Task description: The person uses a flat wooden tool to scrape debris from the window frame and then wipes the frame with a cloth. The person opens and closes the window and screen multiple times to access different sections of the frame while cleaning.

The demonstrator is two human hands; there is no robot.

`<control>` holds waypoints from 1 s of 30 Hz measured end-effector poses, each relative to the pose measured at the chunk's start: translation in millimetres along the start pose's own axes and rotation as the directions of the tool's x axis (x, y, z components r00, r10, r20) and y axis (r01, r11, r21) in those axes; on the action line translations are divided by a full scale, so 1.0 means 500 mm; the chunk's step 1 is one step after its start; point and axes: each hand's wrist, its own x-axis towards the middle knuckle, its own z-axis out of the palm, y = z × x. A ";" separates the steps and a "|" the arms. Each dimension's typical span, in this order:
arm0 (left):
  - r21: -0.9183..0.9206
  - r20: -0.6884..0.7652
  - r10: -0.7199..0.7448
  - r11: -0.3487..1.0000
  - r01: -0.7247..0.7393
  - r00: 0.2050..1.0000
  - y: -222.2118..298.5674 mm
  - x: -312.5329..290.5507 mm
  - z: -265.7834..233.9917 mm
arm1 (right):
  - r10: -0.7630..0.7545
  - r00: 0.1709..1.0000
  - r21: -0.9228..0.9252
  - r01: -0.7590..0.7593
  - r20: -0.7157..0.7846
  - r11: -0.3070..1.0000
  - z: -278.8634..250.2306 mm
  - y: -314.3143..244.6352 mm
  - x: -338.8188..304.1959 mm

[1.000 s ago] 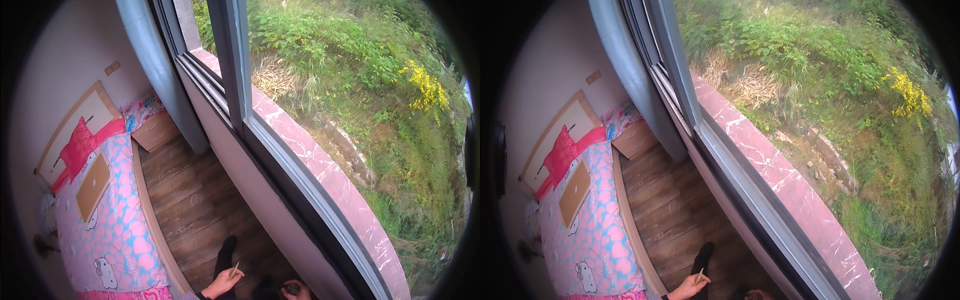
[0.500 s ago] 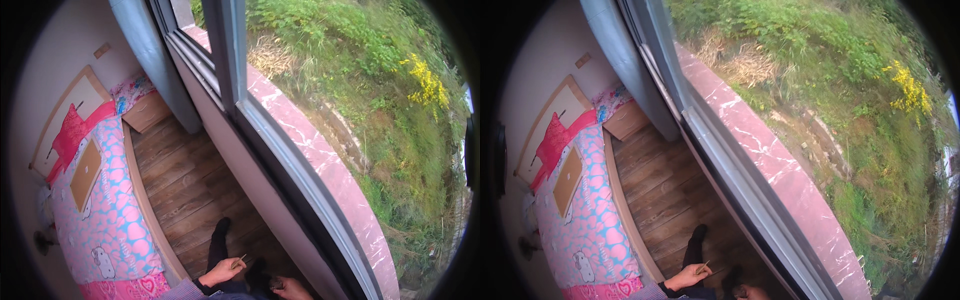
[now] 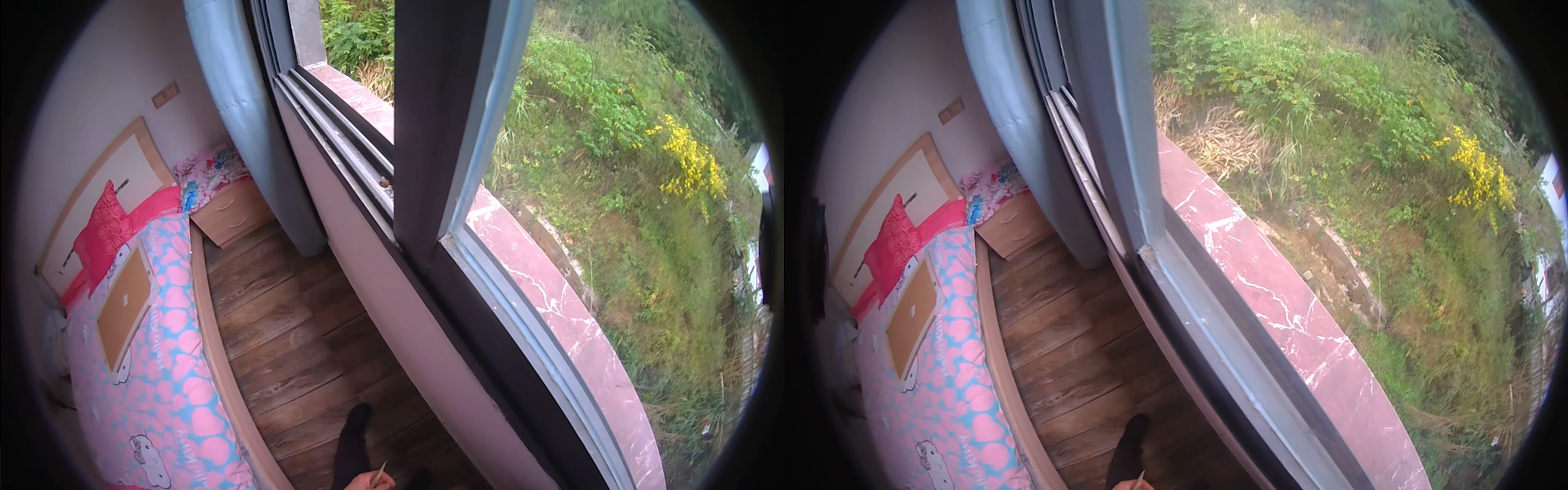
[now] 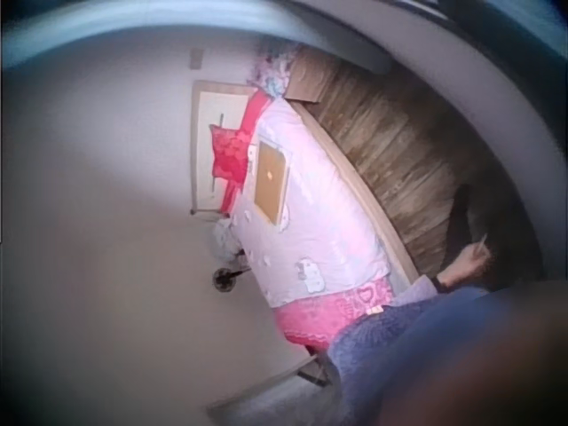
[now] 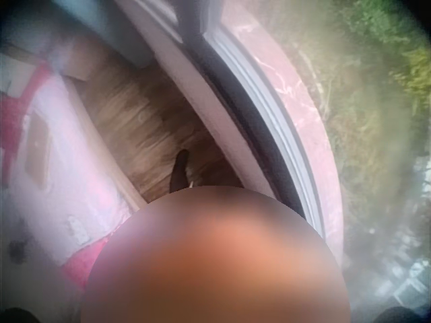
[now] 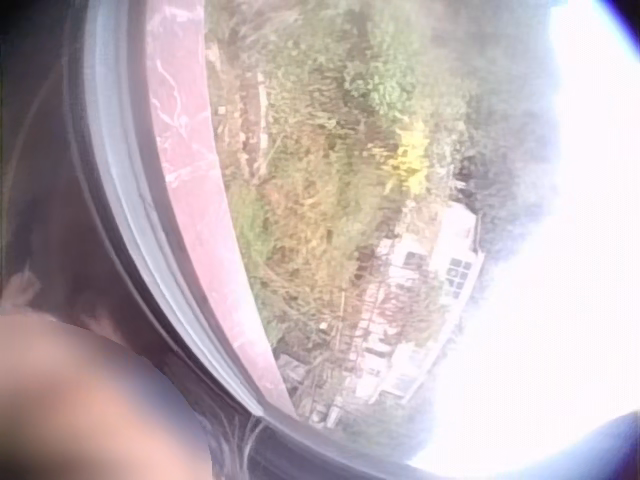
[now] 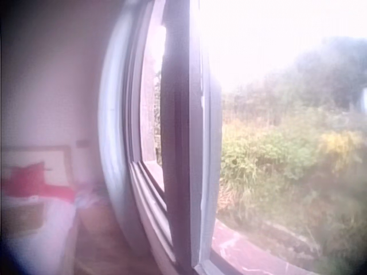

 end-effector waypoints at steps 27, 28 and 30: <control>0.205 0.449 0.464 0.779 -0.593 0.764 0.744 -0.157 -0.030 | -0.615 0.746 -0.208 0.579 -0.254 0.788 0.064 -0.719 0.221; 0.216 0.433 0.478 0.769 -0.602 0.765 0.749 -0.151 -0.036 | -0.619 0.753 -0.163 0.598 -0.223 0.785 0.060 -0.726 0.224; 0.238 0.399 0.504 0.750 -0.617 0.766 0.756 -0.136 -0.046 | -0.618 0.768 -0.063 0.617 -0.170 0.784 0.054 -0.731 0.221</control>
